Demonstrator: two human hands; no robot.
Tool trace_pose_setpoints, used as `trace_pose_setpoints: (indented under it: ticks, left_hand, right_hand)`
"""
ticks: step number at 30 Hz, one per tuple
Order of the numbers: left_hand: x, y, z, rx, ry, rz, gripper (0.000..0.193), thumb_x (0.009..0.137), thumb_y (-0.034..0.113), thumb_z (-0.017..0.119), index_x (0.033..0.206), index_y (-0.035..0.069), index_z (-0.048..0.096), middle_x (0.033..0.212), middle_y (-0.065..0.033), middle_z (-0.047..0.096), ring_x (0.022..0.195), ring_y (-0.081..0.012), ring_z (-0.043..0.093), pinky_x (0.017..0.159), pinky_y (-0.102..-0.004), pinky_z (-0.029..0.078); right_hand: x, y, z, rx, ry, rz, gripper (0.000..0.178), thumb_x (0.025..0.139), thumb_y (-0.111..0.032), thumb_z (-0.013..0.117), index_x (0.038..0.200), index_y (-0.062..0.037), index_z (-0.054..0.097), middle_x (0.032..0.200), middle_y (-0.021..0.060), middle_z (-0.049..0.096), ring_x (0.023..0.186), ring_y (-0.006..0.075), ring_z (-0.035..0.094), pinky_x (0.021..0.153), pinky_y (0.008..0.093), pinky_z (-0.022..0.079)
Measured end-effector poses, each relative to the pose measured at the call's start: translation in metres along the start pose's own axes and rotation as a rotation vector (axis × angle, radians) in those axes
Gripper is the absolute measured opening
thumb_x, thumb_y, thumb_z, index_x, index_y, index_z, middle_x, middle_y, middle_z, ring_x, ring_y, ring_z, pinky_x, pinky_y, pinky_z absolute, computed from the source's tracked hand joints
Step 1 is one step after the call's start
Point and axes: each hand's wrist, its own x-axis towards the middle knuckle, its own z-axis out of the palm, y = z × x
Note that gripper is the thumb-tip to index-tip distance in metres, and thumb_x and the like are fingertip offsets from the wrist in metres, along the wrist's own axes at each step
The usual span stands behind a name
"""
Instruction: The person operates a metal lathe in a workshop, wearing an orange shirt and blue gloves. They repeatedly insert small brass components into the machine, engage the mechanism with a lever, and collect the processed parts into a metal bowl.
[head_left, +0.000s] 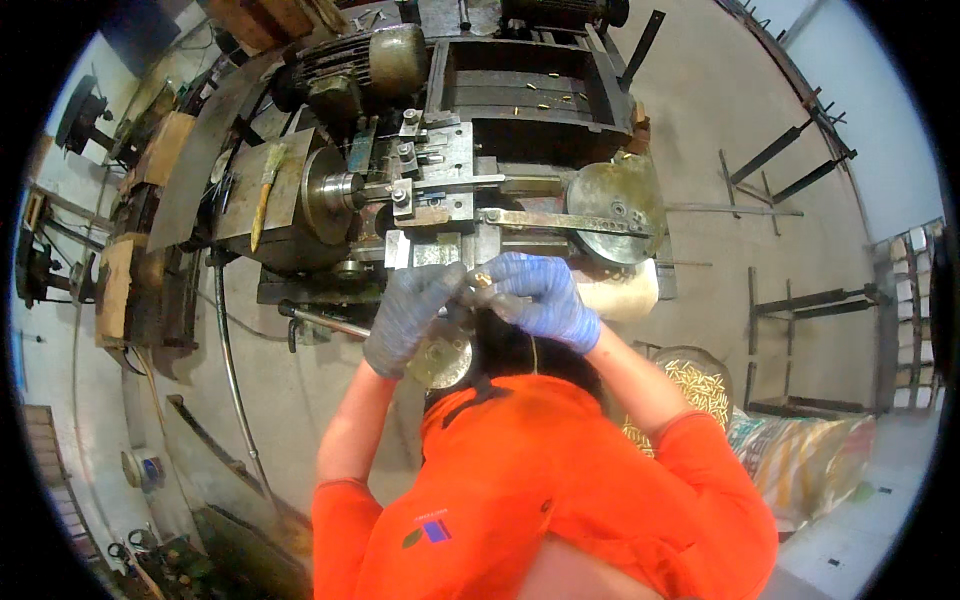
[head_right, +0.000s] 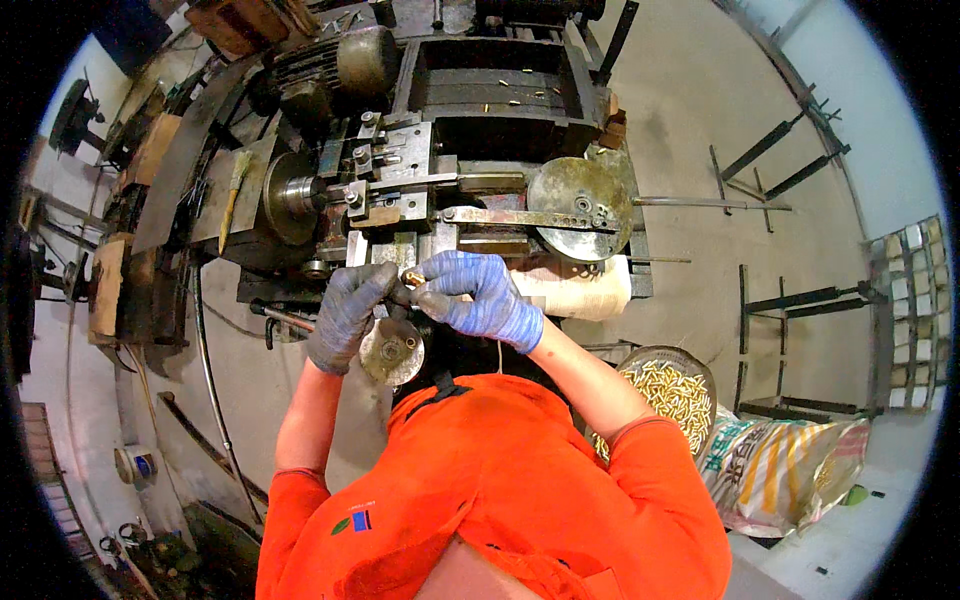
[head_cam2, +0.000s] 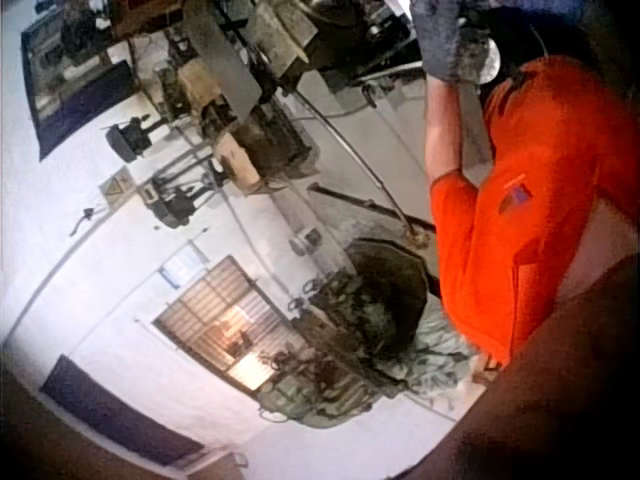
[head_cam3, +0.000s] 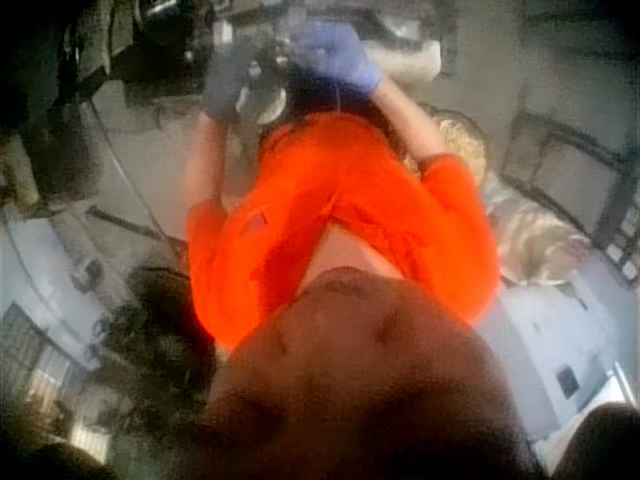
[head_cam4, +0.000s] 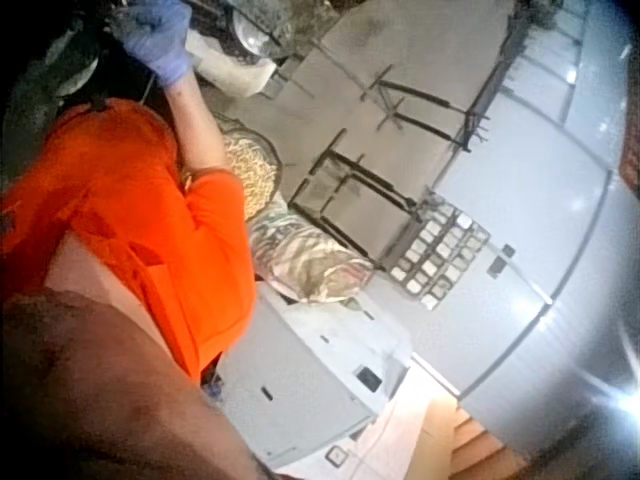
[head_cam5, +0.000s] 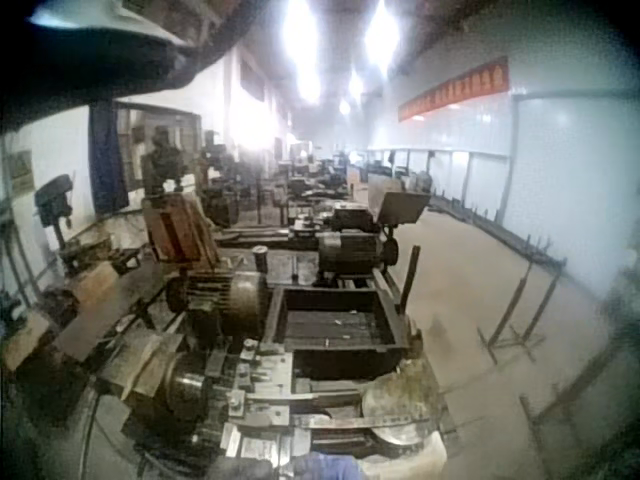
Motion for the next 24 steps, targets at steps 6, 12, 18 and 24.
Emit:
trace_pose_setpoints:
  ticks: [6, 12, 18, 24]
  left_hand:
    - [0.008, -0.006, 0.003, 0.309, 0.038, 0.116, 0.044, 0.086, 0.041, 0.056, 0.078, -0.002, 0.065, 0.068, -0.0058, 0.062, 0.059, -0.0116, 0.054, 0.057, -0.0276, 0.044]
    - [0.018, -0.026, 0.007, 0.351, -0.038, 0.031, 0.030, 0.085, 0.031, 0.059, 0.083, 0.001, 0.064, 0.070, -0.0088, 0.062, 0.067, -0.0128, 0.058, 0.059, -0.0283, 0.046]
    - [0.006, -0.045, 0.014, -0.374, -0.130, 0.057, 0.031, 0.086, 0.034, 0.059, 0.094, 0.004, 0.054, 0.083, -0.0017, 0.056, 0.076, -0.0102, 0.056, 0.063, -0.0237, 0.047]
    - [-0.004, -0.074, 0.036, -0.373, -0.159, 0.166, 0.027, 0.093, 0.020, 0.048, 0.114, 0.003, 0.049, 0.101, -0.0062, 0.056, 0.088, -0.0134, 0.057, 0.076, -0.0261, 0.050]
  right_hand:
    - [0.001, 0.007, -0.005, -0.482, 0.044, -0.339, 0.015, 0.067, -0.022, 0.075, 0.069, -0.0099, 0.068, 0.077, 0.0091, 0.064, 0.069, 0.0254, 0.061, 0.060, 0.0360, 0.047]
    - [0.016, -0.035, -0.011, -0.646, -0.093, -0.312, 0.015, 0.064, -0.021, 0.073, 0.062, -0.0098, 0.063, 0.068, 0.0056, 0.059, 0.062, 0.0254, 0.055, 0.056, 0.0355, 0.041]
    - [0.002, -0.044, -0.010, -0.388, -0.041, -0.082, 0.030, 0.066, -0.021, 0.073, 0.093, -0.0103, 0.068, 0.111, 0.0135, 0.060, 0.097, 0.0312, 0.058, 0.083, 0.0379, 0.047]
    - [-0.015, -0.031, 0.001, -0.256, -0.020, -0.094, 0.033, 0.070, -0.025, 0.072, 0.097, -0.0084, 0.067, 0.108, 0.0143, 0.060, 0.099, 0.0324, 0.057, 0.085, 0.0395, 0.046]
